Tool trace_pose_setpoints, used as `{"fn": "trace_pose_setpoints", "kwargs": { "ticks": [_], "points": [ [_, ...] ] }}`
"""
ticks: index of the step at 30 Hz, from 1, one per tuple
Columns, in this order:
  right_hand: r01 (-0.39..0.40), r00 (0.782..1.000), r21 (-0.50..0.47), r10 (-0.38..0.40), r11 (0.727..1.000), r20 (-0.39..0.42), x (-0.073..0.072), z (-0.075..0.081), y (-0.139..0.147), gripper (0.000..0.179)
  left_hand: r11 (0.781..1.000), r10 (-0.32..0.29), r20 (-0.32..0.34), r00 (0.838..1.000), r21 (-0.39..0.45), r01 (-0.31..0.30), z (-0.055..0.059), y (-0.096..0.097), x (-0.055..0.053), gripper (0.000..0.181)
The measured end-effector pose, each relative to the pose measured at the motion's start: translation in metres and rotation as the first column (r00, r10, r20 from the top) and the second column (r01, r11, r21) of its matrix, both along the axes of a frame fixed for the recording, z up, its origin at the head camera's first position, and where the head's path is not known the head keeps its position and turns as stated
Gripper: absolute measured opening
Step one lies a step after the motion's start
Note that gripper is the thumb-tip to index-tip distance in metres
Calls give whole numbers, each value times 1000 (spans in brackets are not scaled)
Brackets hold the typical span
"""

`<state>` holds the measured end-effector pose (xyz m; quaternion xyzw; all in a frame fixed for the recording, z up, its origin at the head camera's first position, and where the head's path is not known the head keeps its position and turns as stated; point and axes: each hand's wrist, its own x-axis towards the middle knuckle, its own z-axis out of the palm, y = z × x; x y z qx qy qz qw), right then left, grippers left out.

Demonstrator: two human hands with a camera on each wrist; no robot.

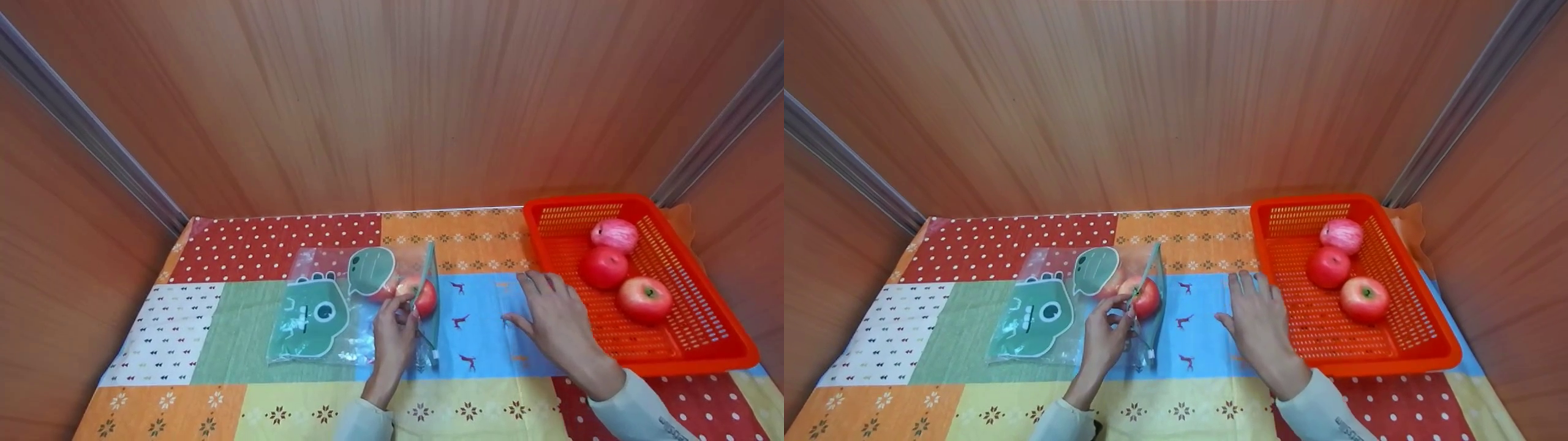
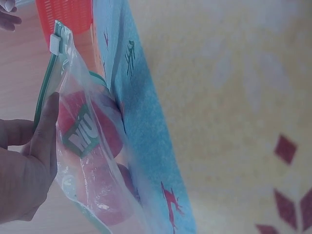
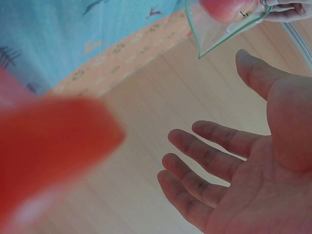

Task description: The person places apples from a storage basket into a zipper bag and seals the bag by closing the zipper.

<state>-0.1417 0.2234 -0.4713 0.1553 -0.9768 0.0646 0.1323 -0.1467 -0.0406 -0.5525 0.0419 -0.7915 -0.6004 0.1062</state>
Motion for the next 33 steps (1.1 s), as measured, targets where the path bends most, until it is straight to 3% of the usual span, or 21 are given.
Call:
{"fn": "trace_pose_setpoints", "kwargs": {
  "ticks": [14, 19, 26, 33],
  "points": [
    [76, 997, -3, -76, 997, 9, 0, 16, 35, 79, 1000, -9, 18, 1000, -18, 9, 2, 0, 0, 31],
    [91, 996, -1, -91, 996, -16, -3, 15, 51, 80, 1000, -5, 36, 999, -22, 6, 2, 0, 0, 32],
    [128, 992, 4, -128, 992, 11, -4, 15, 72, 81, 1000, -10, 40, 999, -4, 10, 2, 1, 0, 32],
    [104, 994, -9, -104, 995, -40, -8, 11, 92, 79, 1000, 7, 7, 1000, -14, -7, -1, 1, 0, 31]
  ]
}}
